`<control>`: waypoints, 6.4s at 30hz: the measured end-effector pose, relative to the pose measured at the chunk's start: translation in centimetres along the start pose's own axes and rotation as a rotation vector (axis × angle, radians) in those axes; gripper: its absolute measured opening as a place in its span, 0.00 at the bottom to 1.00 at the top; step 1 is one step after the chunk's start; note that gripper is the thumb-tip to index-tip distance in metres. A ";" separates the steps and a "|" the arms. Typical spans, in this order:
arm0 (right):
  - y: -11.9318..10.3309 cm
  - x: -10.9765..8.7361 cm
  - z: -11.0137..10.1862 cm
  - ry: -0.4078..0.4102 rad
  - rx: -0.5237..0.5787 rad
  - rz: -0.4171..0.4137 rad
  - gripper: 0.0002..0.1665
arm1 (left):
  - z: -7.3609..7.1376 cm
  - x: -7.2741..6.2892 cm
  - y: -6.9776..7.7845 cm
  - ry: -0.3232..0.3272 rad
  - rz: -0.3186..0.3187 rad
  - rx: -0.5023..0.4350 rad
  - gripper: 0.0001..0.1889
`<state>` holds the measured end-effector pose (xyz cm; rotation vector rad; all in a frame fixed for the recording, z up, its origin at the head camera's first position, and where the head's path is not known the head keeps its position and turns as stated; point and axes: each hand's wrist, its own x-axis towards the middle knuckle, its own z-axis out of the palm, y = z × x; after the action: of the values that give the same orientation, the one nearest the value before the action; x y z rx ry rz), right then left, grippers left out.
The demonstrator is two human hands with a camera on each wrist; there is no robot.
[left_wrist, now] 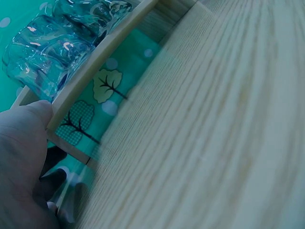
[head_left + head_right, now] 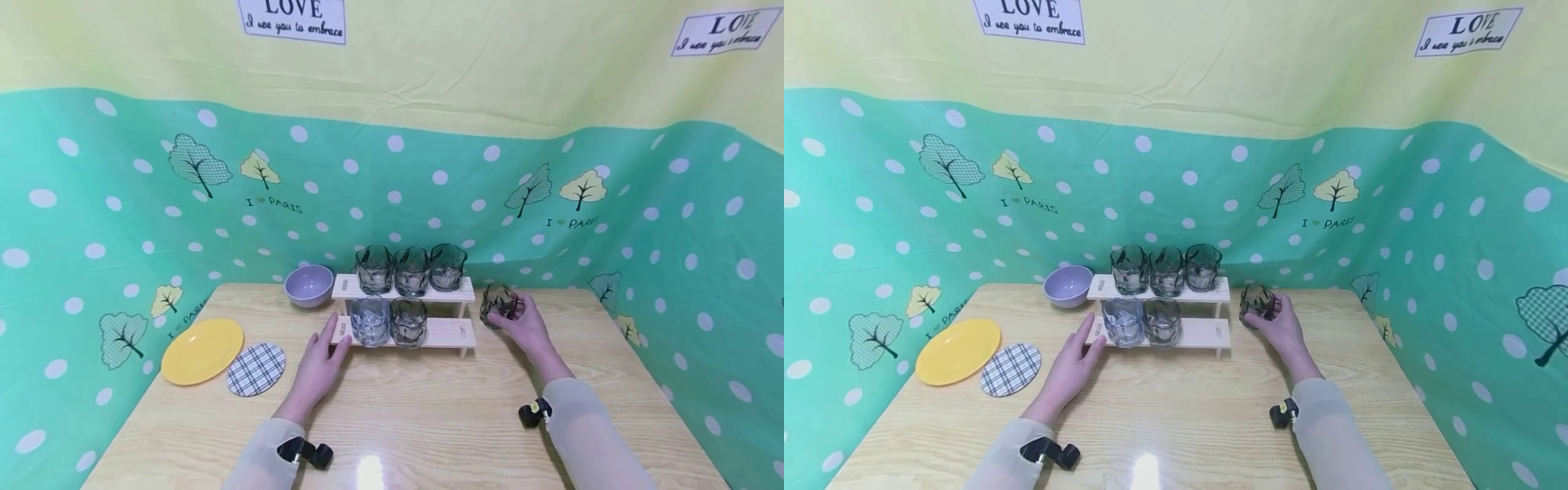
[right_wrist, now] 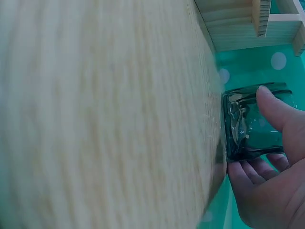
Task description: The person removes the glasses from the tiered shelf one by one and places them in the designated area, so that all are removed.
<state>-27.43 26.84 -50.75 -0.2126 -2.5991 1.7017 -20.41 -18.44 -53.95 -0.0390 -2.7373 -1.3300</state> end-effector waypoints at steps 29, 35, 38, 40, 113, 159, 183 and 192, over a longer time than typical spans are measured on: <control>-4.4 -4.7 -0.4 0.130 -0.009 -0.082 0.67 | 0.0 0.1 0.1 0.006 0.015 0.005 0.39; -5.6 -5.7 0.1 0.113 0.026 -0.151 0.68 | 0.0 0.1 0.2 0.005 0.009 0.002 0.39; -6.2 -6.1 0.5 0.095 0.044 -0.180 0.67 | 0.0 0.1 0.1 0.008 0.013 0.004 0.39; -6.6 -6.4 0.9 0.080 0.049 -0.193 0.66 | 0.0 0.1 0.1 0.010 0.016 0.006 0.39; -8.0 -7.9 13.2 -0.207 0.129 -0.194 0.64 | 0.0 0.1 0.0 0.007 0.010 0.002 0.40; -9.1 -8.7 14.0 -0.048 0.043 -0.133 0.59 | 0.2 0.1 -0.1 0.006 0.000 0.001 0.40; -9.2 -10.3 7.2 -0.050 -0.042 -0.125 0.64 | 0.0 0.0 0.2 0.008 0.003 -0.009 0.41; -8.4 -10.0 4.0 -0.036 -0.071 -0.102 0.70 | 0.1 0.0 0.0 0.028 0.013 -0.016 0.41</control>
<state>-18.70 18.64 -44.19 -0.0505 -2.6488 1.5976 -20.44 -18.37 -53.95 -0.0387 -2.6989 -1.3391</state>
